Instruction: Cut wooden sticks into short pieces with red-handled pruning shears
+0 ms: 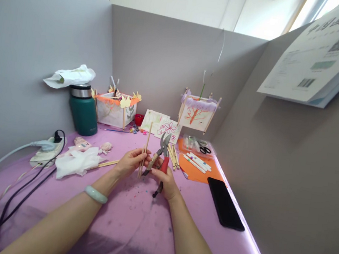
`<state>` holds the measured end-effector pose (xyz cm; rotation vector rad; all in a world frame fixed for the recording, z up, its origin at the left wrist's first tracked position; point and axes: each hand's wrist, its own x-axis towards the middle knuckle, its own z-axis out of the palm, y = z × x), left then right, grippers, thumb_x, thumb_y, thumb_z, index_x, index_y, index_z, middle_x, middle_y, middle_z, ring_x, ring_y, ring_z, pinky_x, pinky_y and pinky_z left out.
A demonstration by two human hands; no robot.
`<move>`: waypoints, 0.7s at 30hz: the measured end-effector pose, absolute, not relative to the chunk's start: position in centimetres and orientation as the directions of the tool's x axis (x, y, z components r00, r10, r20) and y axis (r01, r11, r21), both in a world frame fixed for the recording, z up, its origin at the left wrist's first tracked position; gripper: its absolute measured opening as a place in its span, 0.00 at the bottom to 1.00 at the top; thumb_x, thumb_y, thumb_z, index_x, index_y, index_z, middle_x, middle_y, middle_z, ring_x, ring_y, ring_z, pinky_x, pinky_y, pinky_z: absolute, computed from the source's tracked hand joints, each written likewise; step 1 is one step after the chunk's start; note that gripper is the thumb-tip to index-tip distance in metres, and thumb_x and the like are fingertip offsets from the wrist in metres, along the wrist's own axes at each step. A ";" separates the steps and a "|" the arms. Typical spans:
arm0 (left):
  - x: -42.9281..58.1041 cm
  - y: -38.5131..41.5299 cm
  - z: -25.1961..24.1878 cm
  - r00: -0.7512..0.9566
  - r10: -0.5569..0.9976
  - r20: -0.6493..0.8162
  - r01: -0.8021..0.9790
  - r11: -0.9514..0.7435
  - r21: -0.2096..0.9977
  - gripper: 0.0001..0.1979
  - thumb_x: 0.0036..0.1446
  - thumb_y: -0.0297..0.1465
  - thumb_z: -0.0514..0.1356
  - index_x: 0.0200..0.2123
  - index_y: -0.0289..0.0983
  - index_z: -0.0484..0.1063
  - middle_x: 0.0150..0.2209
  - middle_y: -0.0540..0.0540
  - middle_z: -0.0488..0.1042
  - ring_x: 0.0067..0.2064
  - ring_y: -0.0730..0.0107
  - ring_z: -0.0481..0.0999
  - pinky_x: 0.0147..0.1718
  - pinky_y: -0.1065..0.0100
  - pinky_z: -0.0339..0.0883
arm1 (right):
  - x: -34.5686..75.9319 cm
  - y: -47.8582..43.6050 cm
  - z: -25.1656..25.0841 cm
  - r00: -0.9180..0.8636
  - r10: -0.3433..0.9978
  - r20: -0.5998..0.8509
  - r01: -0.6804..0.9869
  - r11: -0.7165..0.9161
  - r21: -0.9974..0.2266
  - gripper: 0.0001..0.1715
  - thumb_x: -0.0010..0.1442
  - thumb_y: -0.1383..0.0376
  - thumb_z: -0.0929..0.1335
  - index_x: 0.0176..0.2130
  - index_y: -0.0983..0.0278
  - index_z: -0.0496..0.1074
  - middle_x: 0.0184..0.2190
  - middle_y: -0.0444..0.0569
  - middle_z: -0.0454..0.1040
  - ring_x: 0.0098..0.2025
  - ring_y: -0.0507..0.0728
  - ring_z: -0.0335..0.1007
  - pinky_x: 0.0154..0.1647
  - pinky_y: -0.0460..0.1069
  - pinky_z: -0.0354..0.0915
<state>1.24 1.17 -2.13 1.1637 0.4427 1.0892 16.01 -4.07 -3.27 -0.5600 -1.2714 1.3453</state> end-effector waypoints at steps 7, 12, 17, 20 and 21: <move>1.7 1.1 -2.7 0.441 0.860 0.257 -0.491 -0.008 0.871 0.14 0.50 0.37 0.63 0.37 0.34 0.72 0.26 0.51 0.69 0.23 0.81 0.63 0.24 0.75 0.58 | 15.4 -4.0 -3.8 -0.234 0.909 0.345 -0.353 0.251 -0.901 0.26 0.52 0.66 0.67 0.52 0.59 0.67 0.50 0.49 0.69 0.53 0.62 0.63 0.55 0.60 0.58; 1.7 0.9 -2.7 0.434 0.861 0.265 -0.503 -0.012 0.864 0.16 0.51 0.36 0.63 0.42 0.33 0.73 0.26 0.50 0.69 0.24 0.81 0.61 0.24 0.75 0.56 | 15.5 -3.9 -3.8 -0.237 0.905 0.352 -0.321 0.269 -0.908 0.22 0.52 0.66 0.66 0.48 0.61 0.68 0.46 0.49 0.71 0.51 0.61 0.64 0.55 0.59 0.57; 1.6 0.8 -2.6 0.436 0.862 0.258 -0.509 0.000 0.861 0.19 0.52 0.40 0.61 0.43 0.33 0.73 0.26 0.50 0.69 0.24 0.80 0.61 0.24 0.74 0.56 | 15.4 -3.9 -3.7 -0.243 0.896 0.373 -0.318 0.289 -0.903 0.20 0.52 0.66 0.66 0.47 0.61 0.69 0.45 0.48 0.71 0.50 0.61 0.64 0.55 0.59 0.57; 1.6 0.7 -2.5 0.450 0.858 0.249 -0.507 0.015 0.862 0.19 0.52 0.41 0.62 0.41 0.33 0.73 0.27 0.49 0.69 0.24 0.79 0.63 0.25 0.73 0.58 | 15.4 -3.9 -3.7 -0.242 0.898 0.368 -0.340 0.277 -0.899 0.22 0.51 0.66 0.67 0.48 0.60 0.68 0.47 0.48 0.71 0.51 0.61 0.64 0.55 0.59 0.58; 1.6 0.7 -2.4 0.454 0.856 0.247 -0.506 0.019 0.862 0.18 0.51 0.41 0.62 0.40 0.33 0.73 0.27 0.49 0.69 0.24 0.79 0.64 0.26 0.73 0.59 | 15.4 -3.9 -3.7 -0.234 0.902 0.364 -0.352 0.271 -0.896 0.24 0.51 0.66 0.67 0.50 0.59 0.68 0.48 0.48 0.70 0.52 0.62 0.63 0.55 0.59 0.57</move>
